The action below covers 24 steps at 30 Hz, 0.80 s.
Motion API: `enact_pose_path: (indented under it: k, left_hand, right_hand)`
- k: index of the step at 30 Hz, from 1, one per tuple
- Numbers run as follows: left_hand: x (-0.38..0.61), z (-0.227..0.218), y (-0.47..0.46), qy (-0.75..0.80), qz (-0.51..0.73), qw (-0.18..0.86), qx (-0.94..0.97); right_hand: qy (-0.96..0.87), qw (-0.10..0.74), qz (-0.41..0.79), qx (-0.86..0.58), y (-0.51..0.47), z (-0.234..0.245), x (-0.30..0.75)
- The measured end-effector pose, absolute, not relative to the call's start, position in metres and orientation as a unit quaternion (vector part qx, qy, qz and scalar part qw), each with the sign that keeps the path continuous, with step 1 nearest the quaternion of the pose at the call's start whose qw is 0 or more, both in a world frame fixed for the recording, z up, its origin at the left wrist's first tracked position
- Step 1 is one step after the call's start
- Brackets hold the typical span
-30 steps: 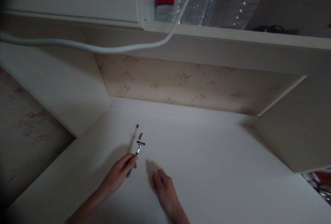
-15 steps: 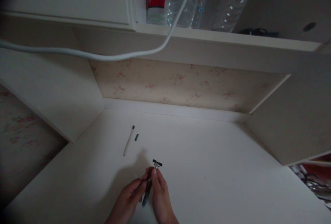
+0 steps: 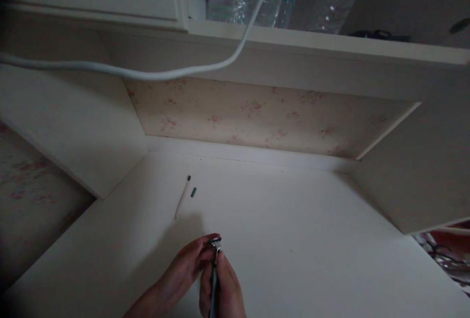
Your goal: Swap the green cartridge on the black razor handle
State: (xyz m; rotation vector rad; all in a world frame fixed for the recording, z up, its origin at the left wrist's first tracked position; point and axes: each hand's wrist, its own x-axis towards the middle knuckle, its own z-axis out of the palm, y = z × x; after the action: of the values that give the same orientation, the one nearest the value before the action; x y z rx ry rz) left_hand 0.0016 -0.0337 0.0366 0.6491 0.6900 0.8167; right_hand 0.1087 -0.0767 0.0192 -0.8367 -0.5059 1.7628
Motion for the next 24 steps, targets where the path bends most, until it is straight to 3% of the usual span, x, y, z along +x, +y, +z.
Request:
enact_pose_path:
  k: [24]
  left_hand:
    - [0.009,0.023,-0.037,0.295,0.38,0.829,0.285]
  right_hand:
    - [-0.187,0.544,0.747,-0.333,-0.08,0.018,0.113]
